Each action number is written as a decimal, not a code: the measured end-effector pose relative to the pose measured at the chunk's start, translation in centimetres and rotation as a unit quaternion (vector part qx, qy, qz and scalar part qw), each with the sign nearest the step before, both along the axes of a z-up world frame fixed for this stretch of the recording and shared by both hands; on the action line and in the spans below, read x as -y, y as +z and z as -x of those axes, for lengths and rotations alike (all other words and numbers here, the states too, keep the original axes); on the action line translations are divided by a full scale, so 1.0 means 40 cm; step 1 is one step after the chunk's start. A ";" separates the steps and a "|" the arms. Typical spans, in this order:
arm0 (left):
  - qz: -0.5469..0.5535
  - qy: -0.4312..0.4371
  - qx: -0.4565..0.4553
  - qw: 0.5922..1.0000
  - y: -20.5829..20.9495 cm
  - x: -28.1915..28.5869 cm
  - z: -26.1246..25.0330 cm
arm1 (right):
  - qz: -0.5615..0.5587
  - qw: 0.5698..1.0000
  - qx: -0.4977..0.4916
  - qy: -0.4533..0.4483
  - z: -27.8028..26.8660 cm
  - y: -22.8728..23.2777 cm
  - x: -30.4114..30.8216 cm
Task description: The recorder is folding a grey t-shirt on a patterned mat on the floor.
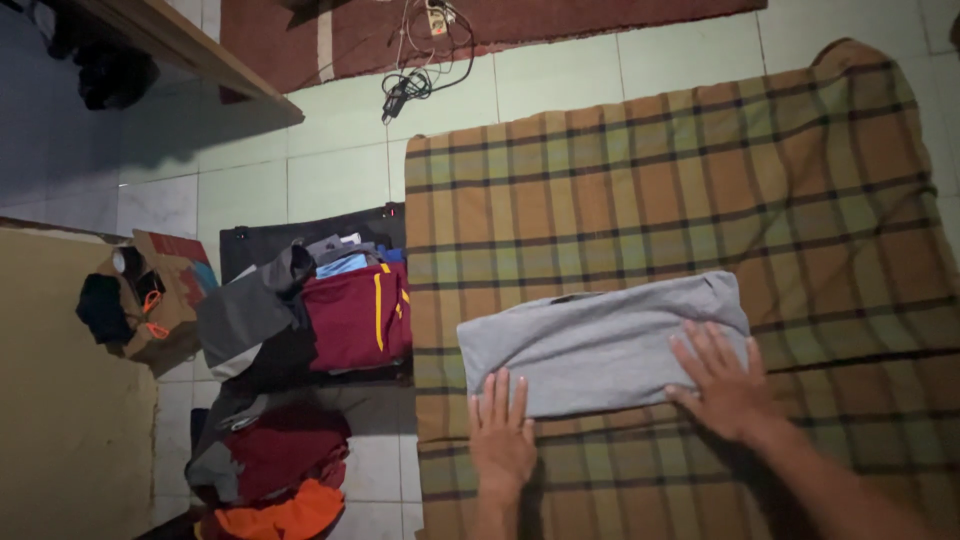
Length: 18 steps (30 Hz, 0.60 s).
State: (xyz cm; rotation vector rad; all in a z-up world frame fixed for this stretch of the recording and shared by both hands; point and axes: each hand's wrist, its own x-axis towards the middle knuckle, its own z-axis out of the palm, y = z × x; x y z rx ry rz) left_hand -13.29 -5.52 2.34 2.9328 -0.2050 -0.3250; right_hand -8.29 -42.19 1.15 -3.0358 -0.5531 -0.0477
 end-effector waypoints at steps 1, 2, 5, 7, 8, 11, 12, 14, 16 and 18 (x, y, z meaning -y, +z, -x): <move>-0.001 0.000 -0.001 1.000 0.015 -0.005 0.001 | -0.001 1.000 -0.001 0.000 0.006 0.001 0.012; -0.026 0.011 0.010 1.000 0.027 -0.009 -0.006 | 0.042 0.994 -0.093 -0.043 0.005 -0.001 0.024; -0.028 0.045 -0.009 0.999 0.090 0.007 -0.029 | 0.062 0.976 -0.168 -0.122 0.007 -0.010 0.030; -0.003 0.068 -0.041 0.997 0.133 0.039 -0.052 | 0.040 0.975 -0.154 -0.155 0.000 0.005 0.002; 0.031 0.052 0.009 0.998 0.149 0.061 -0.071 | 0.004 0.981 -0.120 -0.151 -0.010 0.022 -0.025; 0.119 0.006 0.062 0.991 0.157 0.137 -0.130 | -0.064 0.990 -0.083 -0.092 -0.067 0.104 -0.129; 0.171 -0.026 0.064 0.983 0.156 0.163 -0.146 | -0.097 0.991 -0.081 -0.039 -0.085 0.139 -0.169; 0.177 -0.039 0.071 0.981 0.121 0.204 -0.179 | -0.094 0.992 -0.086 -0.005 -0.114 0.145 -0.215; 0.181 -0.052 0.082 0.979 0.103 0.232 -0.219 | -0.091 0.992 -0.087 0.029 -0.151 0.149 -0.242; 0.128 -0.047 0.017 0.991 0.108 0.242 -0.245 | -0.041 0.989 -0.137 0.029 -0.174 0.155 -0.254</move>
